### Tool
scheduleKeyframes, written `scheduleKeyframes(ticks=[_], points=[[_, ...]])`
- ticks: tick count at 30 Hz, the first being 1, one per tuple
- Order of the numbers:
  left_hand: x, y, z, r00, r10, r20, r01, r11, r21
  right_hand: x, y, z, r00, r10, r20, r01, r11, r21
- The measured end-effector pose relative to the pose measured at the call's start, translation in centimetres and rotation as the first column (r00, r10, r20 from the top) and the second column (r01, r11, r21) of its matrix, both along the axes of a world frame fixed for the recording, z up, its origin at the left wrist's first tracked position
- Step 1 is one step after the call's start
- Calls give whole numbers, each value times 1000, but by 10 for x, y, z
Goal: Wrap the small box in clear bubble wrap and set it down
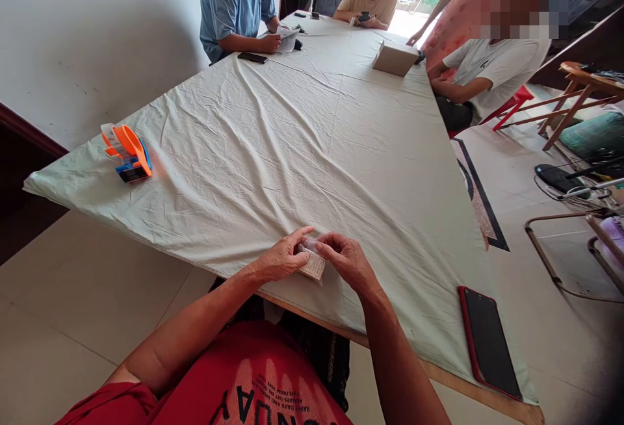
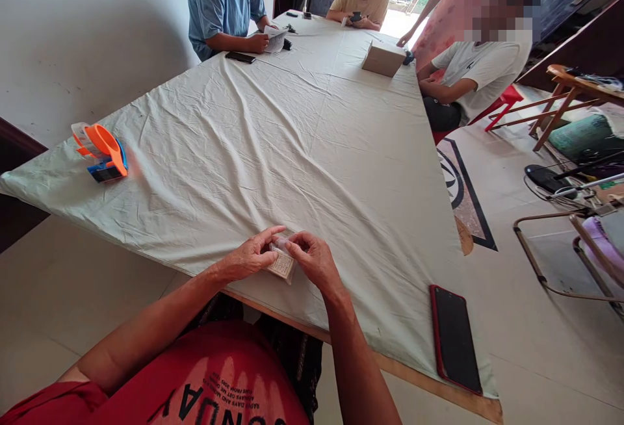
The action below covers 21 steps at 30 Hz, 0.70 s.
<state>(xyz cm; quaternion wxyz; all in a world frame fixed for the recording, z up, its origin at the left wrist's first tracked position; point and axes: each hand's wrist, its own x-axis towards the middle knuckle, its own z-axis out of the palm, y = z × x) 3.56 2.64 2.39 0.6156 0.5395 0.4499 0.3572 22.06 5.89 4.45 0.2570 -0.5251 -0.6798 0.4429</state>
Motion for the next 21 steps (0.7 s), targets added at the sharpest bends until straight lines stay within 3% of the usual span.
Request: scheduleKeyframes(ticks=[9, 15, 21], points=[[1, 2, -3, 1000, 3, 0, -3, 1000, 5, -6, 0, -4, 995, -77, 64, 73, 995, 64], [2, 5, -2, 1000, 5, -14, -5, 1000, 12, -4, -3, 6, 998, -24, 60, 22, 999, 27], [5, 7, -5, 993, 53, -103, -49, 998, 41, -7, -2, 16, 984, 29, 176, -36, 999, 38]])
